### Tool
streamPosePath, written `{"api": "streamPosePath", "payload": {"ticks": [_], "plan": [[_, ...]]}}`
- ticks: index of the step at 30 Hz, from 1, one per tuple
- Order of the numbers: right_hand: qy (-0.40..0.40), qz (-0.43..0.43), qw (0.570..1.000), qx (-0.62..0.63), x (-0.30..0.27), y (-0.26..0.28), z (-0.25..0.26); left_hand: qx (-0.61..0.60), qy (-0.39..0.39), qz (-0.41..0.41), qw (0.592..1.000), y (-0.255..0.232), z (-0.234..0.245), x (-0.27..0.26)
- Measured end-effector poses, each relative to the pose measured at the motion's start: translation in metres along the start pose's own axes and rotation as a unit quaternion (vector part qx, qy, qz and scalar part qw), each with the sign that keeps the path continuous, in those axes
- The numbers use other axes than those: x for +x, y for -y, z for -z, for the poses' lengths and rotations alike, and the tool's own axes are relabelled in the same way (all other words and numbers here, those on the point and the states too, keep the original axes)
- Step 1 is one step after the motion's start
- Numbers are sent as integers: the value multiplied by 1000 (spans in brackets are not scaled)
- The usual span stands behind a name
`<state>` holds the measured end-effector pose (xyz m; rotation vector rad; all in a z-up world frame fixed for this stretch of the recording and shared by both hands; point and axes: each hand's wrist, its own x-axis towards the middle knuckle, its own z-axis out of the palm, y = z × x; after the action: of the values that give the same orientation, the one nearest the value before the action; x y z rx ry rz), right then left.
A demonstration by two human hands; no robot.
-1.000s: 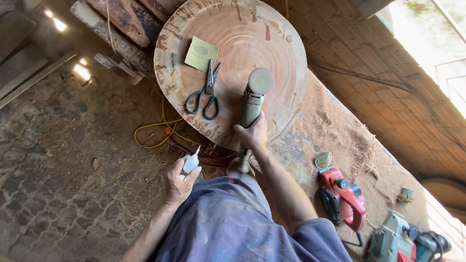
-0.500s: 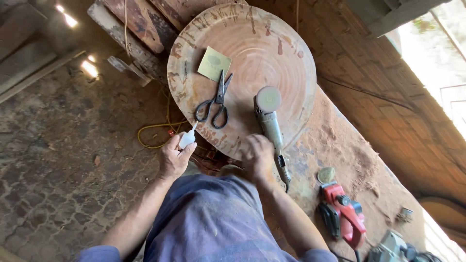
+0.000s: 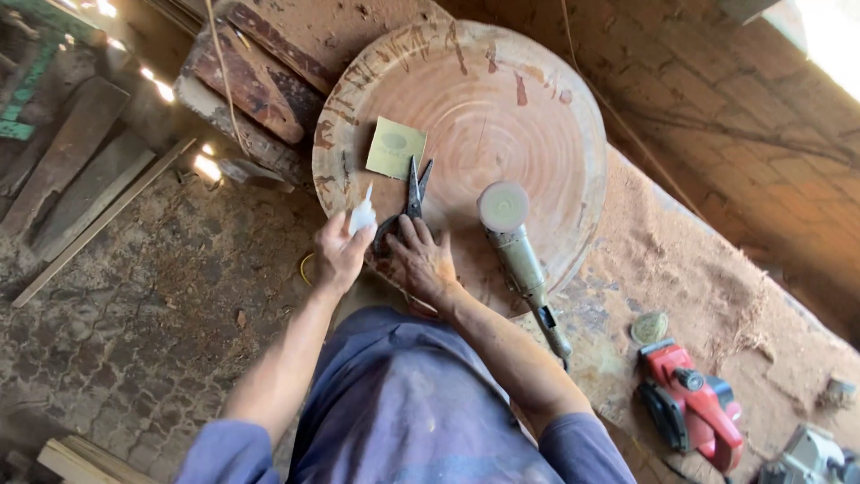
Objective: Sanding a round wooden slab using an angle grinder and applying glue to fill cracks in the wood.
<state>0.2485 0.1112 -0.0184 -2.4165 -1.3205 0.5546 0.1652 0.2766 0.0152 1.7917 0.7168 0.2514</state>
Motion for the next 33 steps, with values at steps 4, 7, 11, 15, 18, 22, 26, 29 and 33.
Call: {"api": "streamPosePath", "payload": {"ticks": [4, 7, 11, 15, 18, 22, 26, 29, 33], "plan": [[56, -87, 995, 12, -14, 4, 5, -32, 42, -10, 999, 20, -10, 73], [-26, -110, 993, 18, -37, 3, 3, -36, 80, -27, 996, 37, -14, 114], [-57, -172, 983, -21, -47, 22, 15, -133, 154, -7, 979, 49, 2, 136], [-137, -260, 950, 106, -14, 25, -1, -48, 172, -24, 984, 42, 37, 138], [-147, -401, 881, 204, 59, 12, 1, -2, 165, -51, 985, 39, 60, 128], [-155, -502, 817, 238, 130, -4, 9, 29, 178, -8, 984, 33, 78, 118], [-149, -539, 795, 235, 137, -33, -23, 70, 179, -107, 975, 25, 86, 117], [-149, -511, 786, 314, 111, -34, -47, 100, 179, -184, 961, 20, 82, 119], [-195, -473, 691, 511, 75, 8, -66, 126, 237, -171, 948, 30, 65, 120]]}}
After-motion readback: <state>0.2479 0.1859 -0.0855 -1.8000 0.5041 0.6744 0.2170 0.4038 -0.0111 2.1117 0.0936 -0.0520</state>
